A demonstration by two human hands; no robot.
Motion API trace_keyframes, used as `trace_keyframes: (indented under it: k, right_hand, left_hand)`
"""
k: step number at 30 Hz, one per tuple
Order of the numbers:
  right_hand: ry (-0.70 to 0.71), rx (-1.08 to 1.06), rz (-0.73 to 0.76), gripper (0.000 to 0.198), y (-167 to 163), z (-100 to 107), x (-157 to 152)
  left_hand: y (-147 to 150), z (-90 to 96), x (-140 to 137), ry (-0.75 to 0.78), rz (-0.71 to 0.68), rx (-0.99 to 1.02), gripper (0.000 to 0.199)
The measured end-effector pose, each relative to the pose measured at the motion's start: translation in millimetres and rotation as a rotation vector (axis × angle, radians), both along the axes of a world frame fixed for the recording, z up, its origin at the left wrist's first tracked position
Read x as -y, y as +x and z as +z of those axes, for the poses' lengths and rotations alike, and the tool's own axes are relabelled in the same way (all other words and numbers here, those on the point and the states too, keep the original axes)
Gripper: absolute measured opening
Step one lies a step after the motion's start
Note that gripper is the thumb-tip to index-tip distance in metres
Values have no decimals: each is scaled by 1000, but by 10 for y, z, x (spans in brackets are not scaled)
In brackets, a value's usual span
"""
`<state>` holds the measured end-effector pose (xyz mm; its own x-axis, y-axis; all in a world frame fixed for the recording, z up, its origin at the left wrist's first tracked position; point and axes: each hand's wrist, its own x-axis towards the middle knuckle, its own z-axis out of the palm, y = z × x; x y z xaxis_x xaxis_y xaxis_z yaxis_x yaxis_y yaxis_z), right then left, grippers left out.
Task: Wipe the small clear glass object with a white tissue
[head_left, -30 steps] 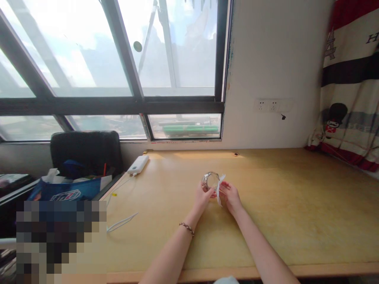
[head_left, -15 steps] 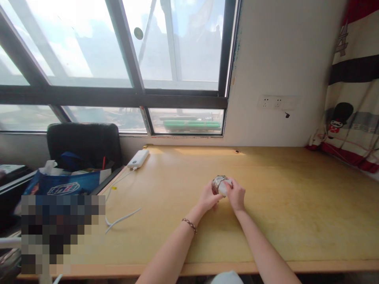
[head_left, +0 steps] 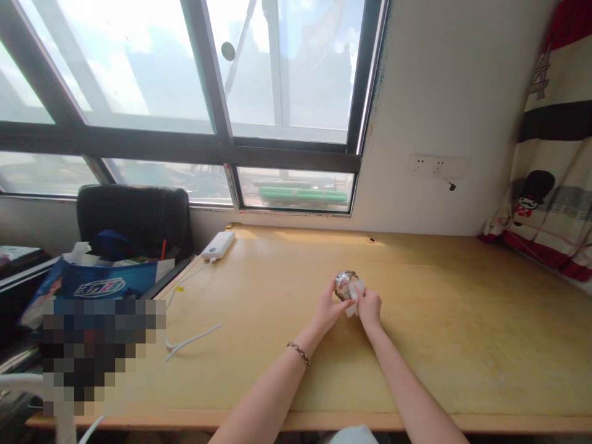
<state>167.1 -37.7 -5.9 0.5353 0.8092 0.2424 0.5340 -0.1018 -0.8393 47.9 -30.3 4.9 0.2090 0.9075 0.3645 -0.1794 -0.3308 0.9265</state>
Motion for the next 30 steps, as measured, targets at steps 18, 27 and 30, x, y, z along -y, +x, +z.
trace_keyframes:
  k: [18, 27, 30]
  right_hand:
    - [113, 153, 9, 40, -49, 52, 58]
    - [-78, 72, 5, 29, -9, 2, 4]
    - [-105, -19, 49, 29, 1, -62, -21]
  left_hand:
    - [-49, -84, -125, -406, -152, 273, 44]
    - [-2, -109, -131, -284, -202, 100, 37]
    - [28, -86, -118, -255, -292, 178, 51]
